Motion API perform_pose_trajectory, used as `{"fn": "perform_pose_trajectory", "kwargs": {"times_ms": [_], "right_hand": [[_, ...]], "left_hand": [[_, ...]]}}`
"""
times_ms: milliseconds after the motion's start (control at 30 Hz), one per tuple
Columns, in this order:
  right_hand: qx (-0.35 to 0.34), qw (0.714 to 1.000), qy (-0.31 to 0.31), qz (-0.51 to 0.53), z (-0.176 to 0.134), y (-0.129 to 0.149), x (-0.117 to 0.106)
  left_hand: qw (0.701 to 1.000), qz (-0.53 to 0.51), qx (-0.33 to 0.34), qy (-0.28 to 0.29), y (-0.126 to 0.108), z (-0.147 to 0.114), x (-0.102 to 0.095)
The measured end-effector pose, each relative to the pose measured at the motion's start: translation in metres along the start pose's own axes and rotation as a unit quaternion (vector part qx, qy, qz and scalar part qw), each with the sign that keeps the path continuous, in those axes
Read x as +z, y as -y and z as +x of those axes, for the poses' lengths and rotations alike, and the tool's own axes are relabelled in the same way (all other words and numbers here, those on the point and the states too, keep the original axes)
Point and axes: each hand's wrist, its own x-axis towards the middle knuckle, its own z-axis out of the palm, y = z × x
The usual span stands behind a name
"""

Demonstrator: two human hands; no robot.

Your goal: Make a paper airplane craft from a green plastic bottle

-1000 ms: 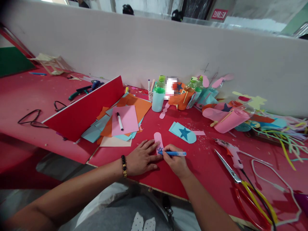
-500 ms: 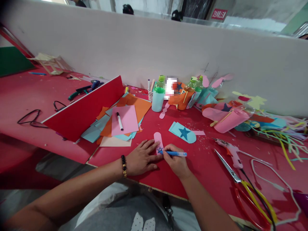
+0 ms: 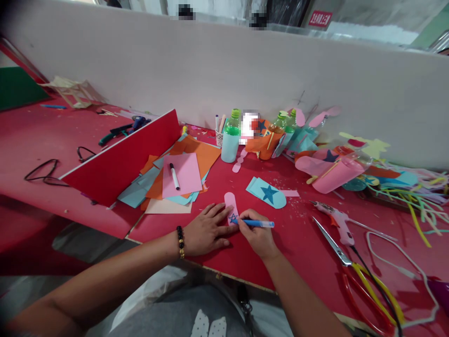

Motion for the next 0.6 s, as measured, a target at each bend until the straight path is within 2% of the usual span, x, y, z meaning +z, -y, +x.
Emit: {"fn": "perform_pose_trajectory", "kwargs": {"times_ms": [600], "right_hand": [[0.010, 1.000, -0.010, -0.020, 0.0020, 0.0001, 0.0026]], "left_hand": [[1.000, 0.000, 0.000, -0.003, 0.0005, 0.0001, 0.0023]]}}
